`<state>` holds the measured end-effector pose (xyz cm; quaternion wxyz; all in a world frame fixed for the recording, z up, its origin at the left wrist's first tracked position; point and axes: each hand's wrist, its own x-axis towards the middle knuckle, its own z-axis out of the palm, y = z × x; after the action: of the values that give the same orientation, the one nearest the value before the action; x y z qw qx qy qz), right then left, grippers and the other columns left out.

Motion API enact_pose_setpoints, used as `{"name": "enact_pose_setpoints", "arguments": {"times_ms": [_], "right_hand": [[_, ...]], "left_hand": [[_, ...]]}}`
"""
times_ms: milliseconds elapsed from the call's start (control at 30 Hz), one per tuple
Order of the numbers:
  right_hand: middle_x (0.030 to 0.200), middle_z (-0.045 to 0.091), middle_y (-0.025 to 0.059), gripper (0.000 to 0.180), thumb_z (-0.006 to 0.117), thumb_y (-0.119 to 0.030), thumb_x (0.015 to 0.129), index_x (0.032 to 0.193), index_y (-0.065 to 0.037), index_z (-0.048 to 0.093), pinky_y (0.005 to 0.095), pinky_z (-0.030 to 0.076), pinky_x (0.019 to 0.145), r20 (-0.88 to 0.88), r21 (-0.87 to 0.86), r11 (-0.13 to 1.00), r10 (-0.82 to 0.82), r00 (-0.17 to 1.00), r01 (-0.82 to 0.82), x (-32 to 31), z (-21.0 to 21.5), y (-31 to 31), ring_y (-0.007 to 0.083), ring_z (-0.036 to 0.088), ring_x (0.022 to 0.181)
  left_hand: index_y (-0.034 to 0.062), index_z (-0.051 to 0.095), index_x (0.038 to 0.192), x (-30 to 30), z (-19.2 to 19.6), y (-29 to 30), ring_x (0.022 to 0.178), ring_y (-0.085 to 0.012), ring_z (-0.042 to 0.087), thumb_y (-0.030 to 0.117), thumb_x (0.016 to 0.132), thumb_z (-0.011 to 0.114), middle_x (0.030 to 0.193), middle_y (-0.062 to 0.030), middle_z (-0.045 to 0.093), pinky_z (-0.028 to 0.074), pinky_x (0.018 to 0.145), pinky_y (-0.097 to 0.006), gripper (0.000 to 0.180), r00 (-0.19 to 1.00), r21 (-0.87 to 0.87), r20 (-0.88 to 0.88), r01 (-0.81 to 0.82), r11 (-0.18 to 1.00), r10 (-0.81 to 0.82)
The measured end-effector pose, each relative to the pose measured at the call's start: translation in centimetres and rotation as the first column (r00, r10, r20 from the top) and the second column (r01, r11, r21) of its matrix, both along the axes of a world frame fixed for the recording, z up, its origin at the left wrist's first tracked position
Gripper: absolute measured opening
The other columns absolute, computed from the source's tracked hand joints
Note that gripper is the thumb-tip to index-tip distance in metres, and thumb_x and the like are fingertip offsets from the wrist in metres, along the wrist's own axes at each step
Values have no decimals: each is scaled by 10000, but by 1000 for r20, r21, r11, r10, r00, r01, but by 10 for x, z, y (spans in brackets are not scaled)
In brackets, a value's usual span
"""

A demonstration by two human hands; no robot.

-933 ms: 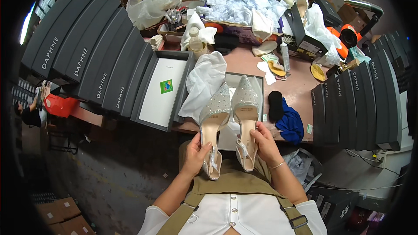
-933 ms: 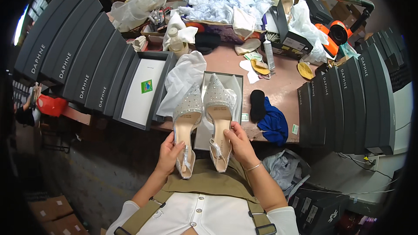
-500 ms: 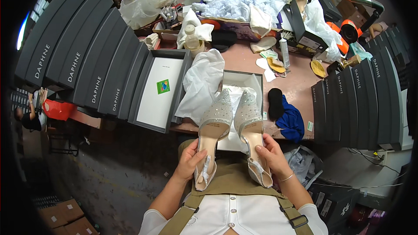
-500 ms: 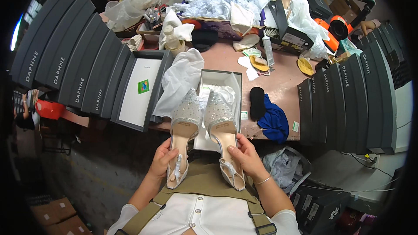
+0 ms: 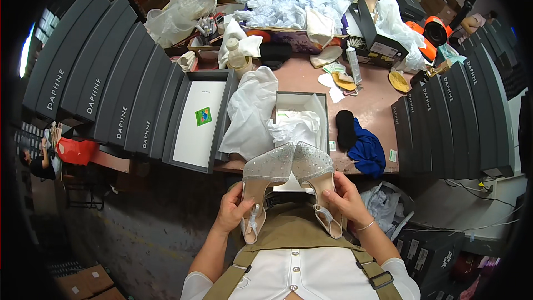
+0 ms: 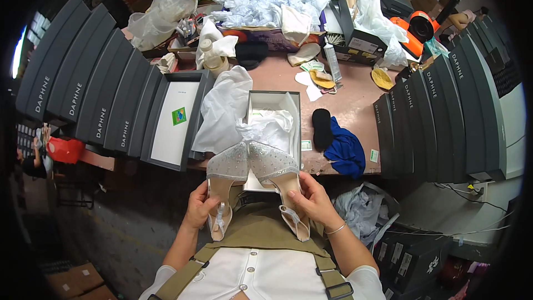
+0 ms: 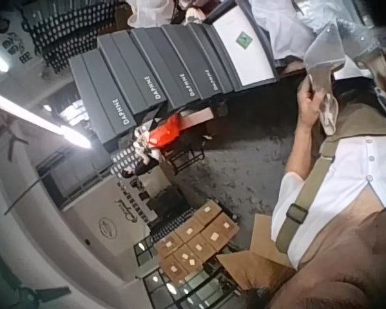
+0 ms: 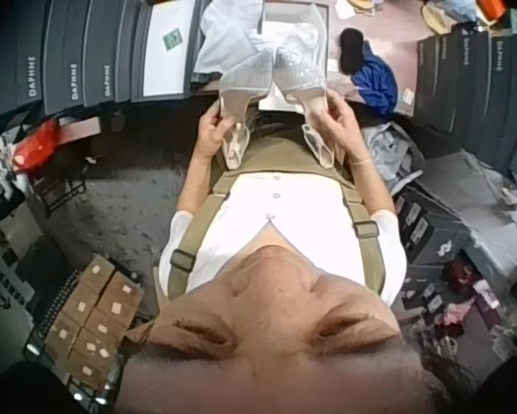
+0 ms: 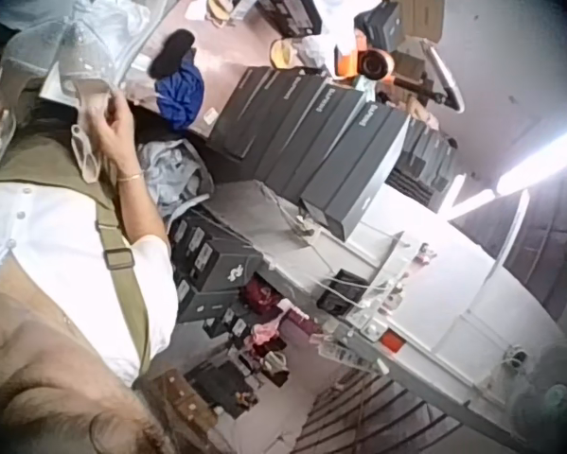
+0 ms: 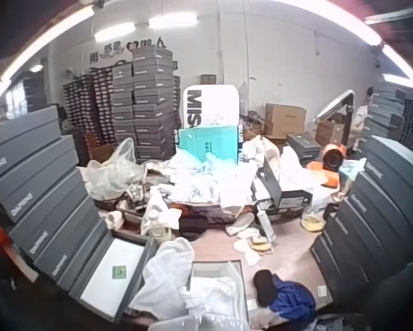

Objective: Packing high-heeled shoes into boxes with tissue paper.

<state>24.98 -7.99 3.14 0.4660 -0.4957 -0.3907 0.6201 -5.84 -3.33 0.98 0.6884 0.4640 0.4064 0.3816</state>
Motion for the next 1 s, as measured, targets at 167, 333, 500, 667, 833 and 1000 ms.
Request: {"name": "enact_pose_setpoints", "arguments": {"times_ms": [167,333,500,667,833,1000], "right_hand": [[1116,592,46,462,622,-47,891,1313,4,441,242,465,855,26,31,999,-12,1000,11,1,-6,-7,88,566,986],[1080,600,69,667,631,-15,870,1443,-62,292,253,479,821,-188,-78,993,-105,976,92,13,18,-2,119,585,954],[1016,637,103,615,553,-32,904,1445,-36,262,266,538,674,52,60,884,-466,883,463,135,12,34,151,644,805],[1062,629,209,578,656,-130,814,1323,14,423,434,499,843,983,-29,985,-3,182,171,243,-116,75,370,631,934],[1355,438,249,588,693,-180,798,1312,-13,463,442,351,1054,895,386,877,-281,347,-286,75,3,140,395,410,1268],[1125,599,145,305,675,-156,790,1079,-87,602,532,268,1083,934,356,714,-291,208,-602,-9,-53,185,330,466,1214]], "left_hand": [[-31,497,1283,1,5,2,947,-90,561,146,863,646,1105,-42,607,454,833,-243,479,999,21,-36,23,1000,-22],[-21,483,1308,6,2,21,951,-95,589,107,865,625,1121,-55,617,469,833,-248,483,1000,-29,-25,-19,999,18],[15,450,1321,8,-23,94,923,-114,601,110,931,528,1079,-58,610,495,798,-276,410,990,-267,82,-87,960,113],[-13,372,1378,16,-91,131,1138,-190,527,148,943,548,1285,-137,524,405,972,-324,496,988,-256,-45,-154,954,147],[-31,313,1413,36,-23,93,1315,-341,374,200,821,701,1417,-231,374,316,1076,-389,744,697,552,-605,19,833,385],[-24,253,1439,84,12,118,1369,-370,283,221,730,790,1477,-227,278,266,1109,-426,922,772,655,-544,146,742,329]]}}
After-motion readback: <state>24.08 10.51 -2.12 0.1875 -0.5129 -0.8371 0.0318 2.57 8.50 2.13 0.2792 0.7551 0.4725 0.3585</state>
